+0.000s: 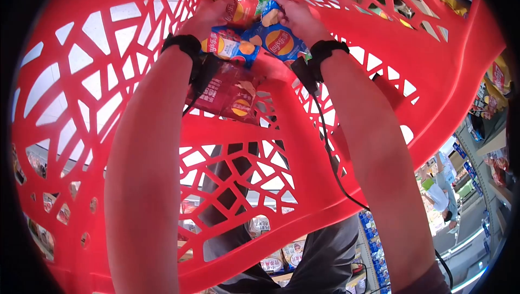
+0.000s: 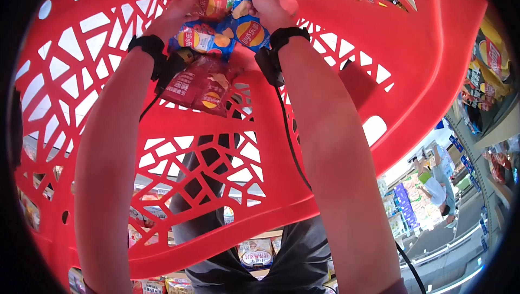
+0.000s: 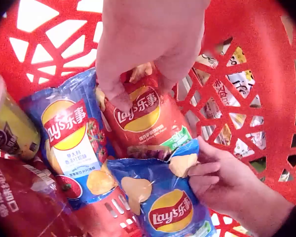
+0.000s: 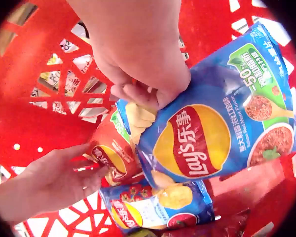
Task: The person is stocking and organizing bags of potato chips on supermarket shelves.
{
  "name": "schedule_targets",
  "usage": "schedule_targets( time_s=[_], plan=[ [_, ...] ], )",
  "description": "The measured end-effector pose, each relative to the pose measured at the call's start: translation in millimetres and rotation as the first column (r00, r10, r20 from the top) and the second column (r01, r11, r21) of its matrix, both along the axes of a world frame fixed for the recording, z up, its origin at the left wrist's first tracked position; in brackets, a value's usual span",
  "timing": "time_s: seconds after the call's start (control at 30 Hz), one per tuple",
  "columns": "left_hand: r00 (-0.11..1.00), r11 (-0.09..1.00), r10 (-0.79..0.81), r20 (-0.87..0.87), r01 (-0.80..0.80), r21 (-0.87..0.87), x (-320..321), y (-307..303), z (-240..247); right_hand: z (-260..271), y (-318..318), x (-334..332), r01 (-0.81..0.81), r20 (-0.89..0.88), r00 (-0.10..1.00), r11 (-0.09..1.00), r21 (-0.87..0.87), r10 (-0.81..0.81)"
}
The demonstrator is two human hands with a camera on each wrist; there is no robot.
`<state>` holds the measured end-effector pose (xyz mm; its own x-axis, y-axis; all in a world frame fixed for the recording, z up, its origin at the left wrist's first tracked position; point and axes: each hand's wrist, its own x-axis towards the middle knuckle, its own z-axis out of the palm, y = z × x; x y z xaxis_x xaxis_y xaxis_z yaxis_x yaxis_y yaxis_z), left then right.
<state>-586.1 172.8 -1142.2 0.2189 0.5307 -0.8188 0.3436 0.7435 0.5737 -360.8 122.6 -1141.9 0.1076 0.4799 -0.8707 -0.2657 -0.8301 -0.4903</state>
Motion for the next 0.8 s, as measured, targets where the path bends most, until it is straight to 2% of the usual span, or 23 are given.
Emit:
schedule_targets(
  time_s=[0.07, 0.1, 0.13, 0.17, 0.2, 0.23, 0.27, 0.3, 0.33, 0.4, 0.43, 0.5, 0.53, 0.57, 0.63, 0.67, 0.7, 0.77, 0.8],
  plan=[
    [0.995, 0.995, -0.069, -0.079, 0.075, 0.070, -1, -2, -3, 17, -15, -6, -0.057, 0.139, 0.989, 0.993, 0.105, 0.042],
    [0.965, 0.986, -0.119, -0.233, 0.142, 0.084, 3, -1, 3, 26, -21, -7, -0.081, 0.177, 0.983, 0.985, 0.151, 0.054],
    [0.989, 0.996, -0.062, -0.131, 0.070, 0.051, 0, -1, 4, 36, -23, -8, -0.108, 0.216, 0.974, 0.975, 0.195, 0.064],
    [1.000, 1.000, -0.002, -0.028, 0.002, 0.006, -7, -1, 3, 35, -29, -8, -0.160, 0.317, 0.945, 0.962, 0.223, 0.084],
    [0.995, 0.997, 0.066, 0.076, -0.063, -0.046, -8, -4, 4, 33, -36, -9, -0.245, 0.437, 0.896, 0.912, 0.327, 0.084],
    [0.994, 0.993, 0.100, -0.033, -0.102, -0.053, 5, -3, 34, 35, -42, -12, -0.341, 0.547, 0.834, 0.844, 0.415, 0.068],
    [0.990, 0.988, 0.141, 0.019, -0.140, -0.058, 9, -6, 48, 36, -46, -15, -0.439, 0.644, 0.764, 0.757, 0.483, 0.032],
    [0.981, 0.982, 0.180, 0.069, -0.175, -0.067, 12, -10, 61, 68, -46, -23, -0.430, 0.664, 0.747, 0.766, 0.477, 0.006],
    [0.969, 0.975, 0.218, 0.115, -0.211, -0.071, 12, -12, 71, 78, -48, -28, -0.409, 0.633, 0.773, 0.794, 0.450, 0.040],
    [0.974, 0.972, 0.215, 0.078, -0.206, -0.113, 15, -19, 75, 99, -51, -39, -0.367, 0.558, 0.824, 0.845, 0.389, 0.101],
    [0.967, 0.964, 0.245, 0.071, -0.235, -0.121, 21, -25, 80, 115, -51, -45, -0.463, 0.662, 0.742, 0.796, 0.391, 0.107],
    [0.961, 0.949, 0.276, -0.030, -0.277, -0.150, 35, -34, 101, 138, -51, -60, -0.394, 0.606, 0.793, 0.804, 0.445, 0.053],
    [0.972, 0.970, 0.225, 0.075, -0.216, -0.108, 29, -46, 106, 150, -53, -65, -0.357, 0.576, 0.817, 0.809, 0.467, 0.028],
    [0.968, 0.984, 0.173, 0.181, -0.165, -0.060, 24, -58, 113, 164, -57, -66, -0.497, 0.714, 0.700, 0.709, 0.501, -0.014],
    [0.963, 0.978, 0.204, 0.175, -0.193, -0.081, 33, -63, 159, 184, -65, -70, -0.456, 0.693, 0.719, 0.722, 0.521, -0.047],
    [0.940, 0.949, 0.295, 0.171, -0.267, -0.167, 38, -66, 188, 193, -68, -73, -0.434, 0.681, 0.730, 0.728, 0.530, -0.061],
    [0.912, 0.910, 0.378, 0.162, -0.333, -0.248, 44, -69, 222, 218, -72, -74, -0.362, 0.605, 0.794, 0.755, 0.547, -0.057],
    [0.917, 0.919, 0.377, 0.133, -0.351, -0.180, 55, -81, 270, 238, -87, -70, -0.225, 0.495, 0.866, 0.824, 0.520, -0.076],
    [0.845, 0.853, 0.491, 0.210, -0.418, -0.311, 50, -86, 261, 250, -93, -69, -0.154, 0.433, 0.897, 0.853, 0.499, -0.092]
  ],
)
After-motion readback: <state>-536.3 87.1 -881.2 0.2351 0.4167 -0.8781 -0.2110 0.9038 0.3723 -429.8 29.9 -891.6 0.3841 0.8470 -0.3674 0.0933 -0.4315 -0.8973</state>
